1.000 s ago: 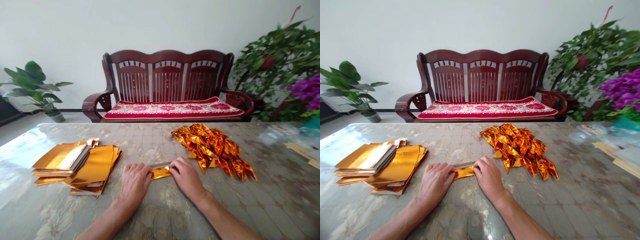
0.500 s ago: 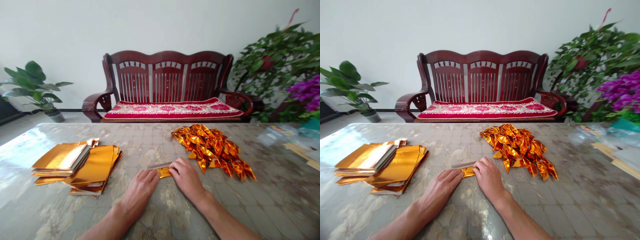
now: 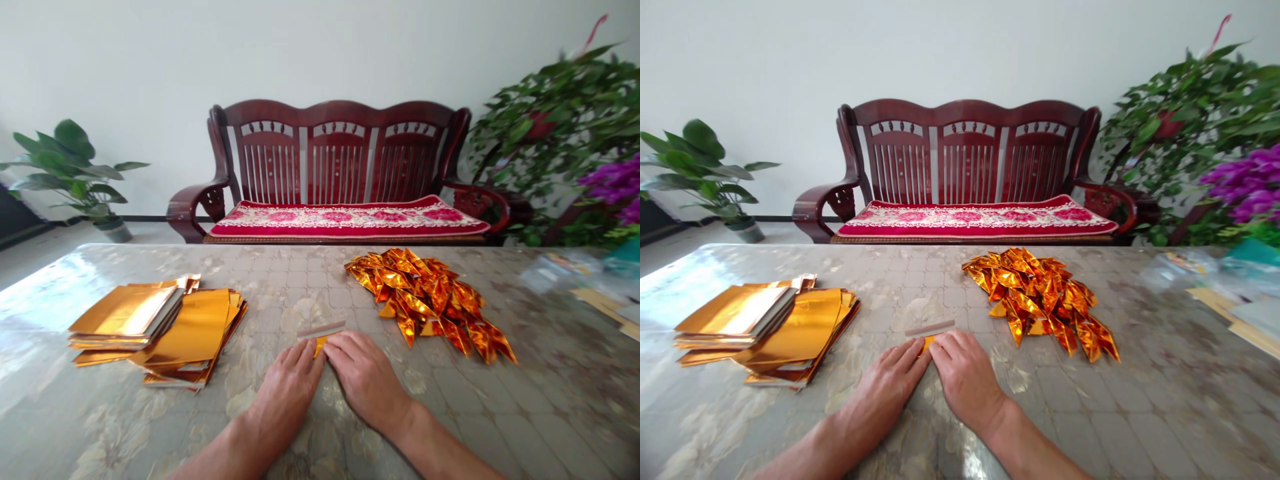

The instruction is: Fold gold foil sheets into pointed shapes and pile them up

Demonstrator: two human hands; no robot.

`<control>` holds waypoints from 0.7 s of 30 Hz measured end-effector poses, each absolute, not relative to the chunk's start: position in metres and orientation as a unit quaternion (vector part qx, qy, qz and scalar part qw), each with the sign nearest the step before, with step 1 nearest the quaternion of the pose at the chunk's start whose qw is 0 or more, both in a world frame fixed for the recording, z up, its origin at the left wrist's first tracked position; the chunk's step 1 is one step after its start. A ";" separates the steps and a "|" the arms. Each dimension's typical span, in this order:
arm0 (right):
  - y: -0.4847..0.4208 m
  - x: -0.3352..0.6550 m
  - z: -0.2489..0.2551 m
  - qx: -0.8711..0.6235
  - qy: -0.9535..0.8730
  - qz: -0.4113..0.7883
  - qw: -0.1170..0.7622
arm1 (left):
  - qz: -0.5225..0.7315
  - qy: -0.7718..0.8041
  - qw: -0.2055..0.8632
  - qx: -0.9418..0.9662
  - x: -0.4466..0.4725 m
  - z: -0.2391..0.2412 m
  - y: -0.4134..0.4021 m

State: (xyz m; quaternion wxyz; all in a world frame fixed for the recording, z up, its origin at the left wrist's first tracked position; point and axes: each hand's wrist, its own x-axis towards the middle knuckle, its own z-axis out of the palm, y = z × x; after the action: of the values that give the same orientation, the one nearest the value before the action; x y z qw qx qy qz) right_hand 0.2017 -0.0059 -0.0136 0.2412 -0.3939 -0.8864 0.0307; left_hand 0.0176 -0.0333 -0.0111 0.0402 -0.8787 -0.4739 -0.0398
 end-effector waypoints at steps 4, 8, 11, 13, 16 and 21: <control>-0.012 0.198 -0.023 -0.378 -0.894 0.020 0.241 | -0.044 -0.470 0.050 -0.880 0.017 -0.018 -0.035; -0.014 0.201 -0.029 -0.394 -0.893 -0.003 0.220 | -0.046 -0.473 0.077 -0.877 0.017 -0.021 -0.036; -0.016 0.205 -0.028 -0.404 -0.892 -0.011 0.204 | -0.038 -0.473 0.091 -0.875 0.017 -0.021 -0.038; -0.017 0.206 -0.027 -0.407 -0.891 -0.016 0.200 | -0.031 -0.474 0.098 -0.875 0.016 -0.020 -0.040; -0.018 0.209 -0.026 -0.413 -0.889 -0.020 0.198 | -0.021 -0.480 0.106 -0.871 0.014 -0.020 -0.043; -0.015 0.216 -0.028 -0.425 -0.880 -0.026 0.211 | -0.008 -0.492 0.099 -0.865 0.008 -0.018 -0.044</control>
State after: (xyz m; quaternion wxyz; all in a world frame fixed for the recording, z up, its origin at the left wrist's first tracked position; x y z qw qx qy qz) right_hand 0.2160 -0.0146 -0.0283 0.2113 -0.4247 -0.8799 -0.0263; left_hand 0.0085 -0.0440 -0.0175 0.0987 -0.8649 -0.4920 -0.0076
